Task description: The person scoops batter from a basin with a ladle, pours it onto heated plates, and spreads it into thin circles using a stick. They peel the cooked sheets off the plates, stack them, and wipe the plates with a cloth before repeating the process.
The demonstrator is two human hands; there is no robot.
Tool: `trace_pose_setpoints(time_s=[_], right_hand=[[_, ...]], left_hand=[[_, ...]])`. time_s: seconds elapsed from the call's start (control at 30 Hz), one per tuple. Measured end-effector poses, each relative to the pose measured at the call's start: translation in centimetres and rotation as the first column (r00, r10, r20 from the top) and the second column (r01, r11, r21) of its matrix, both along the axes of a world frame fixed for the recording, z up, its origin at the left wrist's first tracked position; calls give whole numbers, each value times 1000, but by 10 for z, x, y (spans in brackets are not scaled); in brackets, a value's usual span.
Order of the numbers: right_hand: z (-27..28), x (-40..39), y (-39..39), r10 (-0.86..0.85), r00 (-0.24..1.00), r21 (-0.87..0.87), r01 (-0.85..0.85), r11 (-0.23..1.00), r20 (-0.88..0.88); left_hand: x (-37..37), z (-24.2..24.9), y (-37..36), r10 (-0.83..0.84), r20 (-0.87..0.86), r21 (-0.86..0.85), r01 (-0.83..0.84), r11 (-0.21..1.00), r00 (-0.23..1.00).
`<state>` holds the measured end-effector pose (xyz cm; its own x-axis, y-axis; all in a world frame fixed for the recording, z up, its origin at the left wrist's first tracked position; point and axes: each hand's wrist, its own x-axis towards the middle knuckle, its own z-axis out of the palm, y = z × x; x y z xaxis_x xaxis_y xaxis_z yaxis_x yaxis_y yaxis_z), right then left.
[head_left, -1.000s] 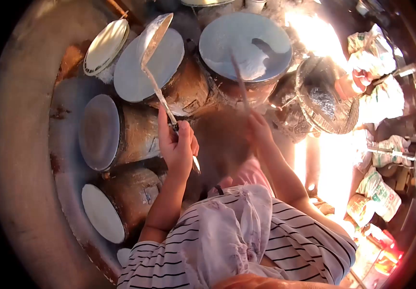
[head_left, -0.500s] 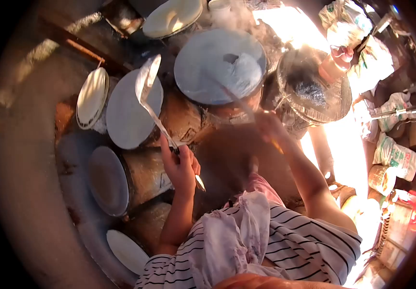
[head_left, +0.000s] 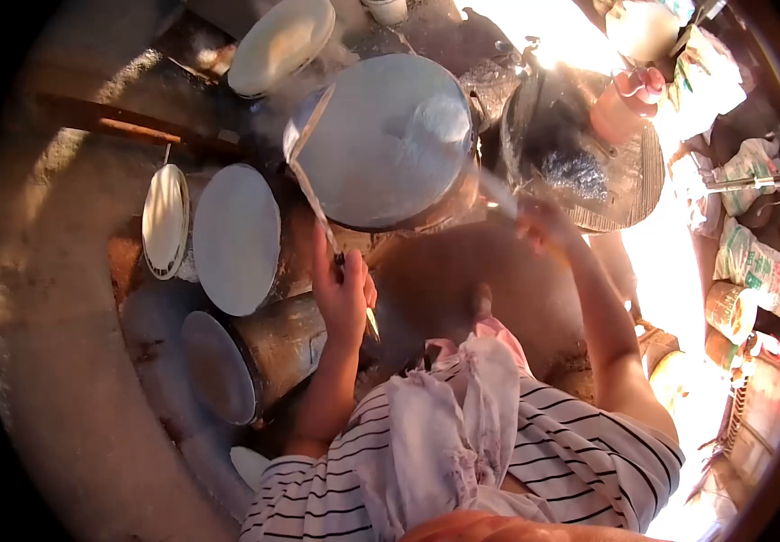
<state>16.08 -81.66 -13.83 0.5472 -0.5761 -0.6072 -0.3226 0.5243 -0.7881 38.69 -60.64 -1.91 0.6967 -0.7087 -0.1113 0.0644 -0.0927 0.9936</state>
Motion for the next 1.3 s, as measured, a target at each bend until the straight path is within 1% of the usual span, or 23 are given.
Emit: trace_pose_setpoints(time_s=[0.07, 0.13, 0.17, 0.23, 0.33, 0.43, 0.47, 0.53, 0.57, 0.6, 0.63, 0.67, 0.77, 0.83, 0.9, 0.93, 0.97, 1.07, 1.1, 1.17, 1.2, 1.27, 1.3], right_hand=[[-35, 16, -54, 24, 967, -153, 15, 988, 253], [-20, 64, -82, -2, 997, -291, 23, 957, 73], [-42, 88, -90, 28, 996, -687, 38, 726, 85], [-10, 110, -64, 58, 984, -907, -177, 382, -168], [52, 59, -13, -126, 987, -775, 5, 631, -96], [-4, 61, 2, -141, 984, -748, 15, 663, -105], [-7, 77, 2, -101, 981, -830, -85, 551, -168], [14, 98, -4, 6, 939, -788, -293, 541, -345], [6, 90, -10, -20, 952, -828, -256, 498, -306], [6, 79, -13, -140, 941, -857, -210, 471, -307], [8, 60, -16, -176, 936, -826, -166, 539, -304], [11, 42, -15, -184, 929, -782, -151, 604, -321], [-2, 49, 4, -19, 959, -845, -238, 479, -281], [2, 66, -5, 20, 967, -881, -240, 407, -255], [14, 74, -31, -66, 964, -889, -210, 408, -259], [15, 75, -38, -97, 958, -881, -207, 425, -272], [12, 73, -46, 17, 961, -884, -262, 387, -277], [8, 63, -25, 157, 918, -880, -394, 265, -364], [12, 59, -13, 124, 955, -923, -293, 250, -270], [-50, 53, 15, -97, 995, -822, 52, 567, -4], [-52, 49, 31, -140, 989, -667, 131, 733, 40], [-25, 59, 77, -226, 973, -213, 232, 949, 52], [-4, 80, 95, -221, 973, -144, 211, 967, -62]], left_hand=[[8, -4, -14, -44, 13, -6, 44, 999, 999], [15, -3, -38, -89, 7, -8, 89, 996, 996], [15, -3, -45, -99, -4, -1, 99, 995, 995], [15, 0, -56, -95, 4, -16, 95, 995, 996], [30, 16, -62, -154, -26, -10, 154, 988, 988], [44, 17, -89, -193, -181, 38, 203, 978, 964], [46, 15, -101, -222, -227, 45, 238, 970, 948], [44, 15, -118, -203, -368, -69, 191, 979, 908], [49, 22, -122, -189, -444, -86, 168, 982, 876], [55, 28, -124, -168, -527, -87, 143, 986, 833], [70, 30, -113, -245, -670, -180, 167, 969, 701], [75, 34, -108, -210, -758, -177, 114, 978, 618], [93, 34, -96, -132, -932, -140, 1, 990, 338], [88, 33, -94, -55, -948, -64, -20, 998, 314], [93, 23, -91, -44, -969, -49, -11, 999, 243], [92, 22, -88, -44, -965, -48, -10, 999, 259], [89, 19, -90, -46, -961, -50, -9, 999, 274], [81, 14, -107, -69, -924, -80, -13, 997, 375], [80, 12, -112, -63, -917, -79, -27, 996, 394], [76, 13, -113, -57, -891, -77, -26, 997, 450], [74, 5, -113, -55, -904, -87, -56, 995, 423], [68, -19, -101, -16, -927, -66, -122, 990, 374], [53, -30, -93, -12, -921, -82, -163, 983, 390]])
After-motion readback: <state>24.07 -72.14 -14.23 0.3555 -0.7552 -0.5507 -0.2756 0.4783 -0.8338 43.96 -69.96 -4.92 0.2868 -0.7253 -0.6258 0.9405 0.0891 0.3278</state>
